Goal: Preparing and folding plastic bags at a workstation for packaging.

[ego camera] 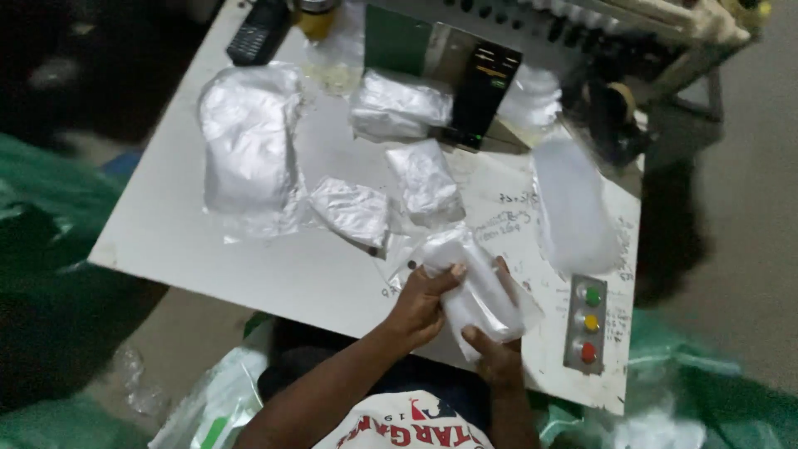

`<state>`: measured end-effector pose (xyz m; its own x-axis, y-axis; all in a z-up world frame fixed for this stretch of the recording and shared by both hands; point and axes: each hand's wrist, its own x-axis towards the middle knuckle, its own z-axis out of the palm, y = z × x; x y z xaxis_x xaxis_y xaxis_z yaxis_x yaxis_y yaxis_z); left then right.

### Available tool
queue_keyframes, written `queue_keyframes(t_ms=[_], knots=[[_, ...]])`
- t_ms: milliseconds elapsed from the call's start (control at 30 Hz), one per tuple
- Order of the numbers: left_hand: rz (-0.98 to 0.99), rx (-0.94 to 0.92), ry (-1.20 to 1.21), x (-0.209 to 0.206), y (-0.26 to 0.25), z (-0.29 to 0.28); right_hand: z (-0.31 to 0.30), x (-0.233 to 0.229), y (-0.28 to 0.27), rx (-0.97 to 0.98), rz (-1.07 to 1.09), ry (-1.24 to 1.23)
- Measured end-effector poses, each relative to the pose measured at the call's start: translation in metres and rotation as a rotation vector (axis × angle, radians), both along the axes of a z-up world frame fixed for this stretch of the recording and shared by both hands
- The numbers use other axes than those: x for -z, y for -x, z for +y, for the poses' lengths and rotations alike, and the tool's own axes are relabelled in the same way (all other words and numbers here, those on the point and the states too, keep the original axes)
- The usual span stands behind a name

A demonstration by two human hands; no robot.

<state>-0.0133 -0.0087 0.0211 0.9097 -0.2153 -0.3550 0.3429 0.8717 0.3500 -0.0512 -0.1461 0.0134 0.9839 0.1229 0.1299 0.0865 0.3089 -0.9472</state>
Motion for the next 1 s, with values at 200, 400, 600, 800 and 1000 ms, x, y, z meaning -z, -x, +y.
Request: queue_keyframes(t_ms=[200,400,600,800,1000], knots=[[-0.142,-0.123,-0.371,0.015,0.011,0.024,0.031,0.01,-0.009,0.296,-0.073,0.57],[-0.213,0.114,-0.656,0.037,-0.005,0.098,0.038,-0.006,-0.008,0.23,0.122,0.723],[-0.187,-0.63,-1.56,0.045,-0.044,0.257,0.024,-0.058,-0.015,0.229,0.198,0.347],[-0.183,-0.485,-2.102,0.069,-0.055,0.315,-0.048,0.047,-0.016,0.125,0.017,0.098],[-0.792,-0.659,-2.307,-0.012,-0.018,0.216,-0.043,0.049,-0.007,0.127,0.209,0.348]])
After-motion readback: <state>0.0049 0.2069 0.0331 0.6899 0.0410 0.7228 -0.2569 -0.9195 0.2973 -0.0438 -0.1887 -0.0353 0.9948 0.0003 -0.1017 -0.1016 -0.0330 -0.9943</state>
